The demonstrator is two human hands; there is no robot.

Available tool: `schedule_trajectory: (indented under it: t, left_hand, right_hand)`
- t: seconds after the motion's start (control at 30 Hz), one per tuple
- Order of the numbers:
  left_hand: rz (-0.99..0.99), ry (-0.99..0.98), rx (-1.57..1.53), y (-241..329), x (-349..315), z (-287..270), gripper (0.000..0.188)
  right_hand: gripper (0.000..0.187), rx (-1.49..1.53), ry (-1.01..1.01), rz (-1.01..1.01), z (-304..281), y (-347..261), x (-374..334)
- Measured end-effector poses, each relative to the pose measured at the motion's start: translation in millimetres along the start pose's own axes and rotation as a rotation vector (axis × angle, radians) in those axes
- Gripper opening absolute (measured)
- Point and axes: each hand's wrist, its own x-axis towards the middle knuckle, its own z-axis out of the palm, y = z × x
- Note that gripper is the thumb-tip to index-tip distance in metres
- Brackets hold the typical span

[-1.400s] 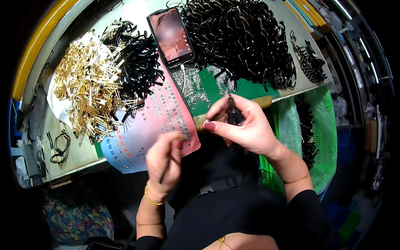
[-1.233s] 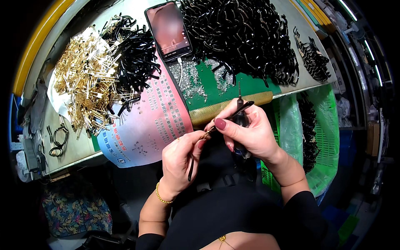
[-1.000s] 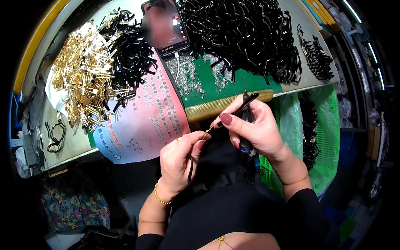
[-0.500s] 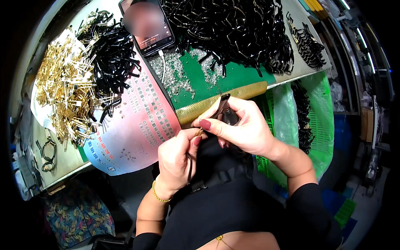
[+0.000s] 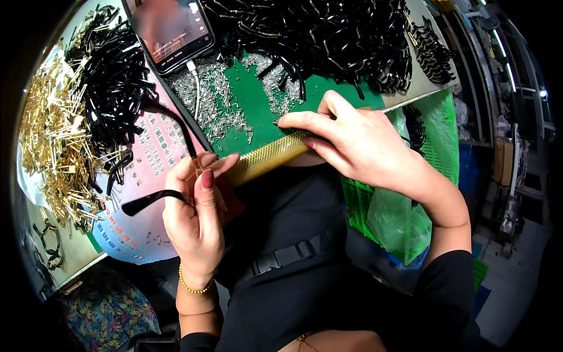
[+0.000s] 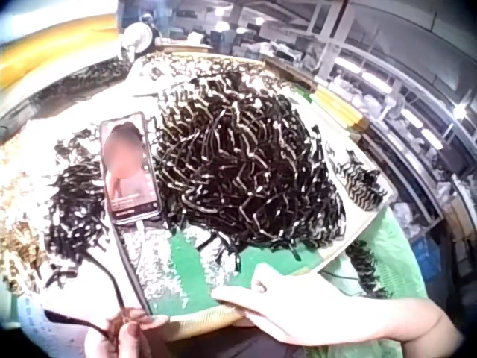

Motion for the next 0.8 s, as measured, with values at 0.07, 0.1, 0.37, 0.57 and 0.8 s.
schedule_trajectory:
  t: [0.07,0.1,0.37,0.57,0.8]
  left_hand:
    - [0.020,0.017,-0.035,-1.3,1.4,3.4,0.023]
    - [0.005,0.005,-0.050,1.3,1.5,2.0,0.023]
    - [0.081,-0.012,-0.005,-4.4,3.6,4.0,0.021]
    - [0.000,0.009,0.021,-0.7,4.5,4.5,0.027]
    - [-0.212,-0.003,-0.119,16.5,10.0,2.2,0.026]
  right_hand:
    - [0.039,0.017,0.000,-0.007,-0.5,0.3,0.0]
    - [0.039,0.027,0.011,-0.011,0.7,0.8,0.9]
    - [0.037,0.075,0.039,0.019,1.4,1.6,3.7]
    - [0.042,0.051,-0.070,0.047,-6.6,-0.7,9.7]
    - [0.043,0.128,-0.195,0.057,-17.0,-9.5,16.4]
